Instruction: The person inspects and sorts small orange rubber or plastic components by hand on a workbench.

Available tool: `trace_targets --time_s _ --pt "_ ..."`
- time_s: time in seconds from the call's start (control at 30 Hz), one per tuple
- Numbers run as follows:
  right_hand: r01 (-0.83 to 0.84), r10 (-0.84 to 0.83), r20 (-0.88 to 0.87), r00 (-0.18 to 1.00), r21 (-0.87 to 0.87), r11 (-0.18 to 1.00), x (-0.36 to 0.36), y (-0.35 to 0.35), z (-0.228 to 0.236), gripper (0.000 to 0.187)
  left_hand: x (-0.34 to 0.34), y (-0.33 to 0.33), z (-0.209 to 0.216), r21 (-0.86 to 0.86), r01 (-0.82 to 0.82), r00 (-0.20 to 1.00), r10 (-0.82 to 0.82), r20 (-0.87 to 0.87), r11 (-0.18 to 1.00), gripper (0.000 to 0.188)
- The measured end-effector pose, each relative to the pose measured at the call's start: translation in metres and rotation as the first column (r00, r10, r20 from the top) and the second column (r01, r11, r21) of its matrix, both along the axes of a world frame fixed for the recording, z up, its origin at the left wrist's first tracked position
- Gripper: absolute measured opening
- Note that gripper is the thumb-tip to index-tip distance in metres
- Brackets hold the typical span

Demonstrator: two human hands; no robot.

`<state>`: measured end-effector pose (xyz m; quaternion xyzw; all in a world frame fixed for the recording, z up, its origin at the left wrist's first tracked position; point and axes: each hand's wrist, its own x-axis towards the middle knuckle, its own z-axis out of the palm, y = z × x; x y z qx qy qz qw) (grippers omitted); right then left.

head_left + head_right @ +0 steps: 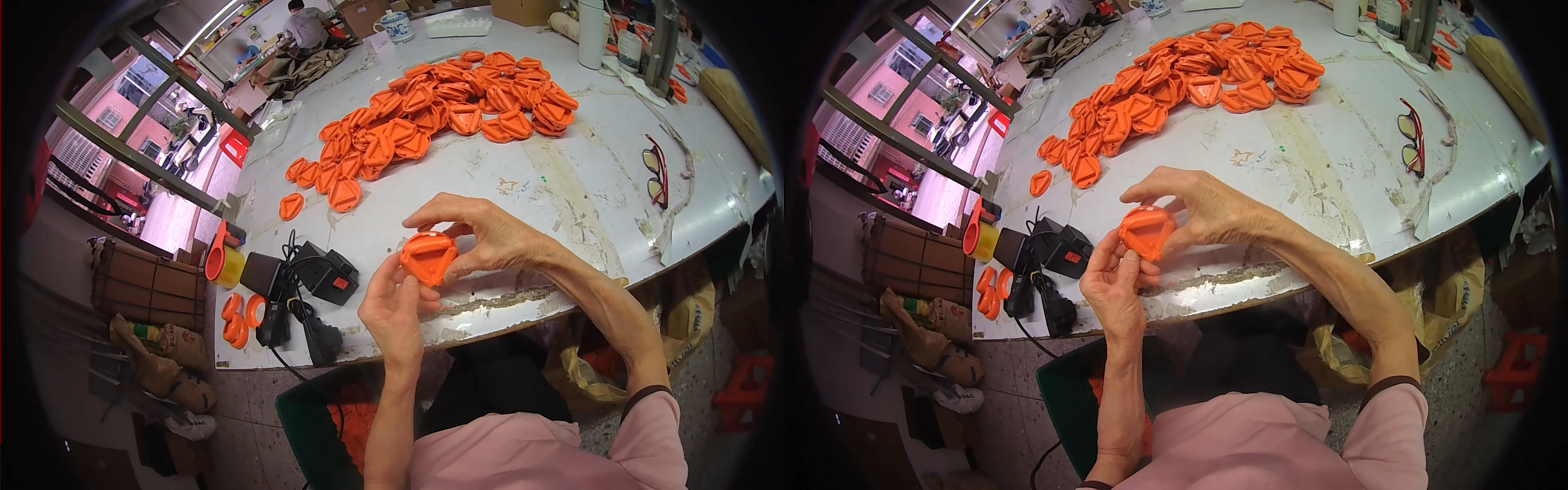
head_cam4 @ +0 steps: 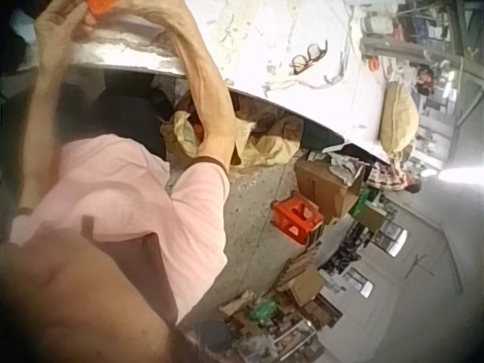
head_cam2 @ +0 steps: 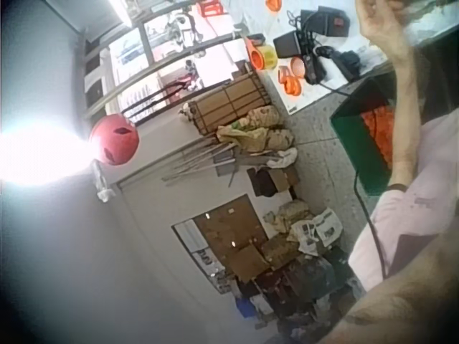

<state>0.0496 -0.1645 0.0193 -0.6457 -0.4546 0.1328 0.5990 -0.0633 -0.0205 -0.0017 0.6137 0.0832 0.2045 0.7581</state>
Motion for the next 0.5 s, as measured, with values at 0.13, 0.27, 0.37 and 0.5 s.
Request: trace_targets --time_s 0.13,0.27,0.37,0.5 --pt "0.012 -0.02 -0.124 0.992 -0.064 0.998 0.007 -0.002 -0.004 0.064 -0.001 0.003 -0.01 0.083 -0.03 1.0 0.03 -0.002 0.996 0.032" --pt "-0.047 0.021 -0.298 0.954 -0.081 0.996 0.007 -0.003 -0.004 0.058 -0.002 0.005 -0.011 0.078 -0.025 1.0 0.026 -0.012 0.997 0.031" --pt "-0.072 0.052 -0.323 0.945 -0.05 0.996 0.009 -0.004 -0.006 0.054 -0.001 0.006 -0.011 0.042 -0.024 1.0 0.024 -0.018 0.999 0.031" --pt "-0.099 0.081 -0.371 0.925 -0.032 0.995 0.011 -0.008 -0.002 0.051 0.0 0.004 -0.01 0.0 -0.042 0.999 0.042 0.01 0.999 0.03"
